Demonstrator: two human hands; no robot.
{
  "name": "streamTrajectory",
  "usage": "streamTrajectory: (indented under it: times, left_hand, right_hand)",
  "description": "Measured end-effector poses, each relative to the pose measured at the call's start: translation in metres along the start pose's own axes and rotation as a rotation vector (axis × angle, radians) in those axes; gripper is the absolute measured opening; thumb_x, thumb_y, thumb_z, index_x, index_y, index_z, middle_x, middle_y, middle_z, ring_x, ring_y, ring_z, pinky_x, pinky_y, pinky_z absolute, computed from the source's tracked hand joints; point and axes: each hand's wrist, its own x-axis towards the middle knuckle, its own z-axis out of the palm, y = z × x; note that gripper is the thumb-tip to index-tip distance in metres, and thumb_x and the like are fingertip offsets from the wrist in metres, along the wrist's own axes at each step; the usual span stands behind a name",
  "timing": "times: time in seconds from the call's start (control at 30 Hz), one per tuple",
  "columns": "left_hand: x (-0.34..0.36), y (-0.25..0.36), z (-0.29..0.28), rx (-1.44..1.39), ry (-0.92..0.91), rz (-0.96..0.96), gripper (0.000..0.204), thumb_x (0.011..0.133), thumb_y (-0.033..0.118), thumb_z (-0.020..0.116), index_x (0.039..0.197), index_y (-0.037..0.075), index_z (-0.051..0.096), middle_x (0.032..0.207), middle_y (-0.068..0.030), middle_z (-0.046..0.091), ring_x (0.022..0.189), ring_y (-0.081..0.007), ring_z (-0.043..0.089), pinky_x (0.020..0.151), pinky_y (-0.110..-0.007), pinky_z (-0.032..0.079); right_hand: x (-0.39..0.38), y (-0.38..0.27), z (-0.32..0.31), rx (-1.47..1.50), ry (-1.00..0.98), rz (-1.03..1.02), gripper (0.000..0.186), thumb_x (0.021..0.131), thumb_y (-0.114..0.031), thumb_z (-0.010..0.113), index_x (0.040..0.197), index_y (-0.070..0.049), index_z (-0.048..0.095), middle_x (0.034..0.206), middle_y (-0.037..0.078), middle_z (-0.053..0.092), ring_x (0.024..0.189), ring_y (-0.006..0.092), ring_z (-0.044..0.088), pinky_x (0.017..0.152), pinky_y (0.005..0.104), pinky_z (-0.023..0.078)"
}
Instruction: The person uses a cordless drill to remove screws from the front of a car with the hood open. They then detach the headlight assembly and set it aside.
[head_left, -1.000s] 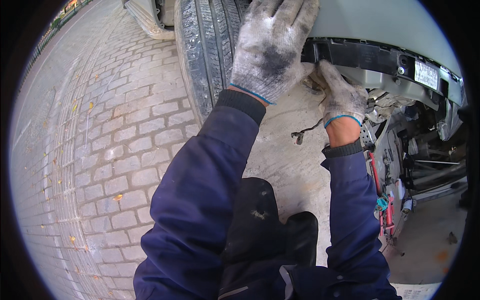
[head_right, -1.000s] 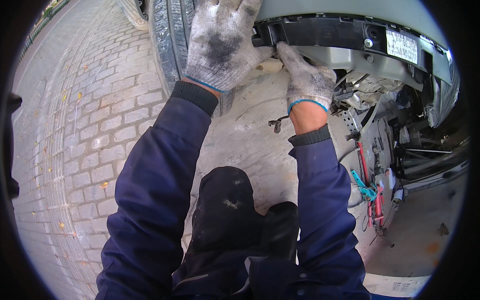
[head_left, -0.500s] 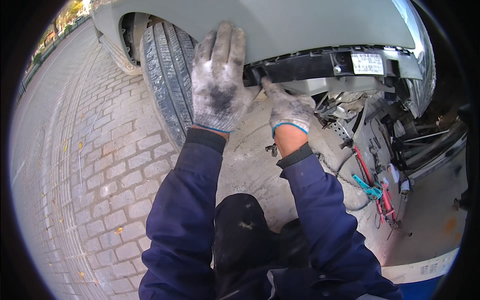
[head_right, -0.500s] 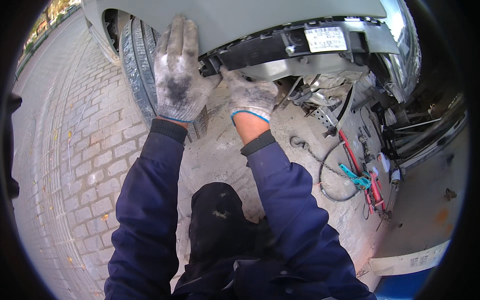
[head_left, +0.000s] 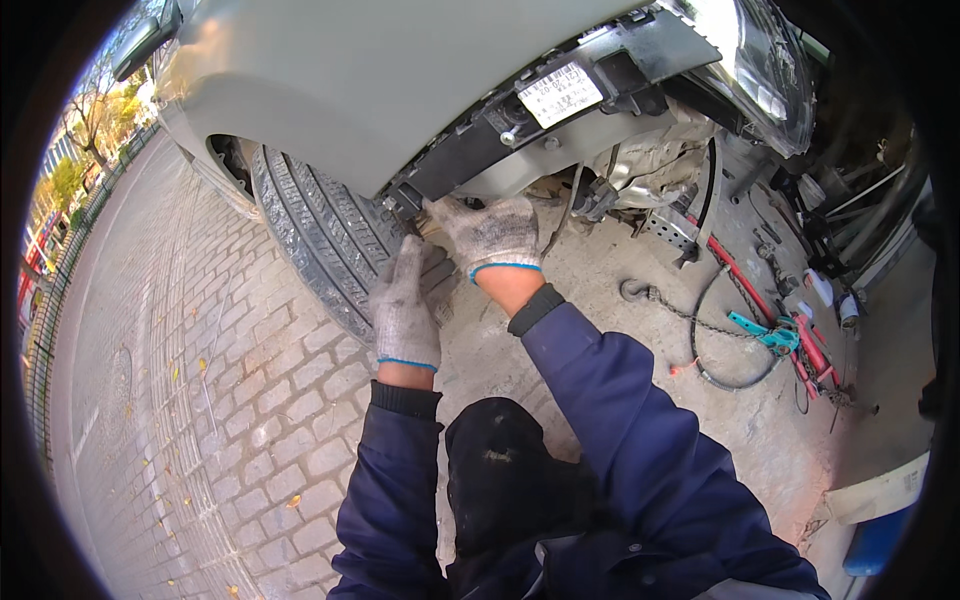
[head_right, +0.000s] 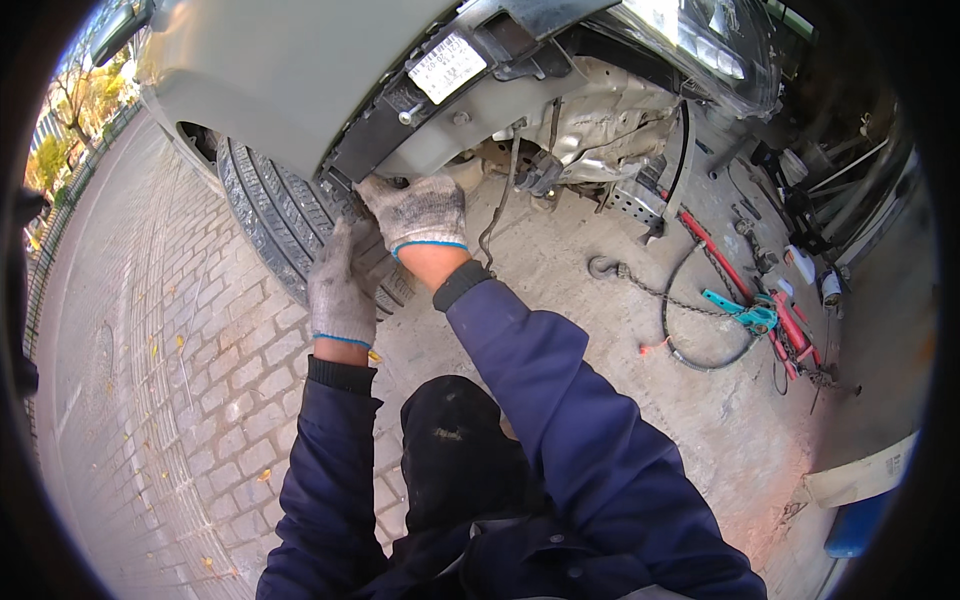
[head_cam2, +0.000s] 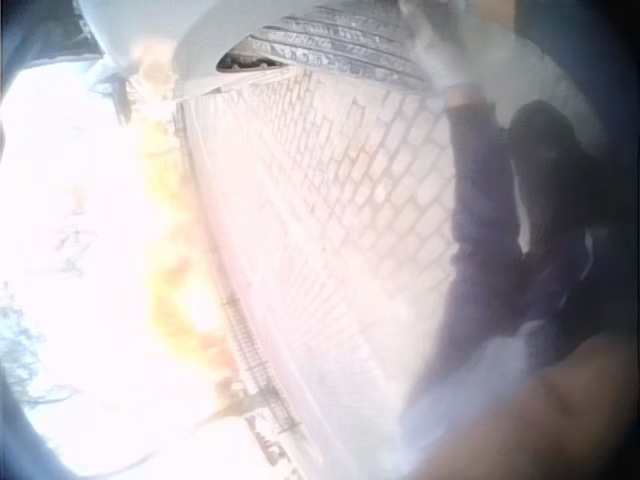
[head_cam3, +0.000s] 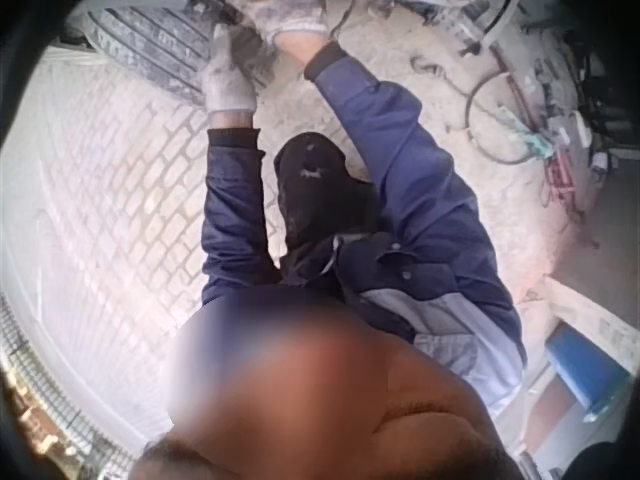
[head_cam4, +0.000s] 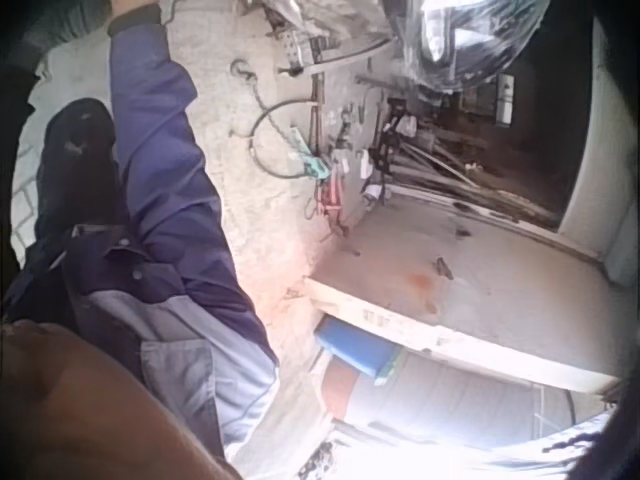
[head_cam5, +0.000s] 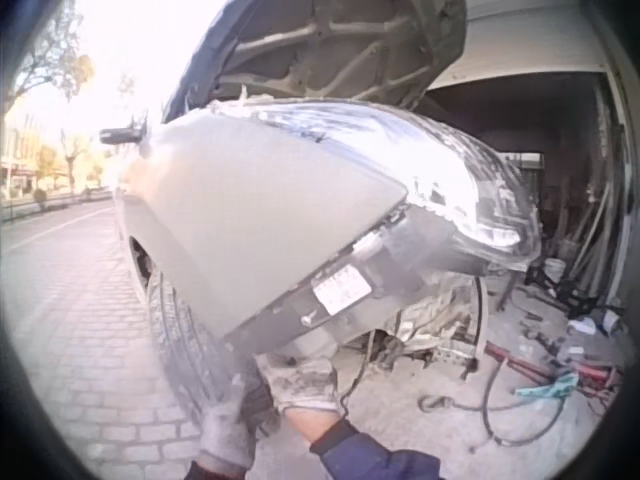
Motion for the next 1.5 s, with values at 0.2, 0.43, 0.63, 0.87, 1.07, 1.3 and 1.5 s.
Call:
streamTrajectory:
  times: [0.2,0.43,0.63,0.87,1.07,1.3,1.5]
  left_hand:
    - [0.002,-0.026,-0.039,0.009,-0.062,-0.124,0.043,0.108,0.039,0.067,0.124,0.0,0.071,0.113,-0.0118,0.076,0.101,-0.0239,0.074,0.087,-0.037,0.059]
    - [-0.101,-0.125,-0.258,0.432,0.221,-0.353,0.035,0.108,0.036,0.069,0.12,0.003,0.071,0.107,-0.0082,0.078,0.094,-0.0203,0.075,0.085,-0.037,0.062]
    - [-0.362,-0.217,-0.456,0.516,0.834,-0.991,0.036,0.106,0.032,0.066,0.077,0.019,0.048,0.06,0.0038,0.042,0.047,-0.0146,0.045,0.046,-0.036,0.037]
    - [-0.496,-0.24,-0.454,0.827,0.728,-1.329,0.028,0.103,0.029,0.069,0.089,0.005,0.067,0.067,-0.0051,0.061,0.056,-0.0204,0.061,0.052,-0.039,0.051]
    - [-0.363,-0.276,-0.434,0.918,0.411,-0.963,0.028,0.103,0.025,0.067,0.114,0.001,0.074,0.086,-0.0079,0.073,0.07,-0.0172,0.067,0.063,-0.036,0.055]
    - [-0.201,-0.314,-0.398,1.428,0.109,-0.625,0.049,0.103,0.021,0.057,0.15,0.005,0.061,0.155,-0.0233,0.059,0.146,-0.035,0.055,0.123,-0.043,0.043]
    - [-0.158,-0.344,-0.417,1.74,-0.375,-0.8,0.081,0.095,0.03,0.063,0.168,0.007,0.035,0.178,-0.03,0.012,0.158,-0.043,0.036,0.127,-0.044,0.038]
  right_hand:
    - [-0.008,0.019,-0.005,0.488,0.131,0.23,0.025,0.091,-0.029,0.076,0.104,-0.008,0.079,0.101,0.016,0.077,0.093,0.0391,0.073,0.087,0.0444,0.059]
    - [-0.21,0.102,0.027,1.046,-0.113,0.705,0.029,0.101,-0.009,0.068,0.129,-0.004,0.076,0.1,0.008,0.076,0.089,0.017,0.071,0.082,0.0294,0.057]
    - [-0.455,0.149,0.07,0.874,-0.413,1.498,0.028,0.104,-0.01,0.068,0.131,-0.007,0.075,0.086,0.007,0.073,0.07,0.0165,0.068,0.066,0.0323,0.058]
    - [-0.528,0.158,0.093,0.683,-0.907,1.191,0.025,0.102,-0.02,0.072,0.122,-0.008,0.079,0.093,0.008,0.078,0.079,0.0202,0.072,0.073,0.035,0.057]
    - [-0.528,0.138,0.121,0.472,-1.244,0.866,0.028,0.098,-0.016,0.067,0.122,-0.009,0.08,0.109,0.017,0.08,0.106,0.0297,0.077,0.091,0.0418,0.06]
    - [-0.524,0.126,0.091,0.2,-1.122,0.598,0.032,0.099,-0.033,0.066,0.118,-0.011,0.08,0.117,0.021,0.077,0.115,0.0407,0.072,0.099,0.0486,0.058]
    - [-0.497,0.117,0.064,0.122,-1.305,0.553,0.037,0.097,-0.035,0.065,0.128,-0.019,0.076,0.131,0.019,0.072,0.124,0.0402,0.068,0.105,0.0513,0.056]
